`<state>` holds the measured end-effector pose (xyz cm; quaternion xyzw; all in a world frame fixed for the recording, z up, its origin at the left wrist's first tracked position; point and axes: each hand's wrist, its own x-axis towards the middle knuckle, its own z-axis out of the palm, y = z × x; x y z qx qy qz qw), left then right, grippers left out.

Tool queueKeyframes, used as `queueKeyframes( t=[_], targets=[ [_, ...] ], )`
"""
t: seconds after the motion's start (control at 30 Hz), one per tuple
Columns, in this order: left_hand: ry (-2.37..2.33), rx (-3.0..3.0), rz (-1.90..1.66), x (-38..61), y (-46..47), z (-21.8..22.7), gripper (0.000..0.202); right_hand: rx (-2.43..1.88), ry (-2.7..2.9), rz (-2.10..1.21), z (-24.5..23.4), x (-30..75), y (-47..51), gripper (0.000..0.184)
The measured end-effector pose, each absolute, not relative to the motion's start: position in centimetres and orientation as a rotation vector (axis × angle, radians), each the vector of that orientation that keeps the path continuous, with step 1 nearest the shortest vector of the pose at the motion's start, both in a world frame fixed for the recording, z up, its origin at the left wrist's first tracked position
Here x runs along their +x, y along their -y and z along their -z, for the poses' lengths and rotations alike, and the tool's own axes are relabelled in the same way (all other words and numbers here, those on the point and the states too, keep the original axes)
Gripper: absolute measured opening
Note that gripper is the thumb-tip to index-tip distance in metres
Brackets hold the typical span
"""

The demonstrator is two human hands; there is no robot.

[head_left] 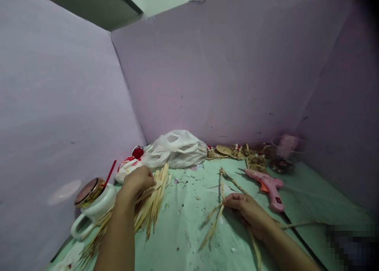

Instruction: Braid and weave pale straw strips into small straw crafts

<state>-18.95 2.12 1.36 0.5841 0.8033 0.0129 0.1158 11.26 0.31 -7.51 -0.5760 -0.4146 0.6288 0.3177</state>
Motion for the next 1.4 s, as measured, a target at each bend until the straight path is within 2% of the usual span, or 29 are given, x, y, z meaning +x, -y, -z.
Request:
queueKeyframes(
  t=[0.1, 0.23, 0.37, 0.47, 0.6, 0.7, 0.93, 1.2, 1.4],
  targets=[
    [-2.334, 1.674, -0.015, -19.0, -2.5, 0.2, 0.015, -1.495, 1.064, -1.692, 7.6, 11.5, -0.3, 0.011],
    [-2.268, 1.743, -0.257, -17.5, -2.2, -0.9, 0.01, -1.484, 1.056, -1.682, 7.7, 11.5, -0.3, 0.01],
    [-1.747, 1.887, -0.445, -12.8, -1.4, -2.3, 0.013, -1.464, 1.074, -1.665, 7.7, 11.4, -0.4, 0.01],
    [-1.332, 1.857, -0.341, -8.0, -1.3, -0.2, 0.013, -1.45, 1.073, -1.648, 7.6, 11.4, -0.4, 0.011],
    [-1.321, 1.726, -0.297, -4.4, -1.9, 4.1, 0.012, -1.42, 1.071, -1.623, 7.5, 11.4, -0.4, 0.007],
    [-1.22, 1.557, -0.295, -4.3, -2.4, 5.5, 0.013, -1.44, 1.07, -1.622, 7.3, 11.4, -0.4, 0.003],
    [-1.336, 1.531, -0.498, -3.1, -2.1, 5.5, 0.01, -1.431, 1.096, -1.632, 7.3, 11.4, -0.5, 0.002],
    [-1.328, 1.449, -0.371, -3.1, -1.9, 4.8, 0.023, -1.428, 1.066, -1.633, 7.3, 11.4, -0.5, 0.001],
    [-1.364, 1.52, -0.457, -3.1, -1.7, 4.9, 0.018, -1.422, 1.035, -1.636, 7.1, 11.3, -0.4, 0.001]
  ],
)
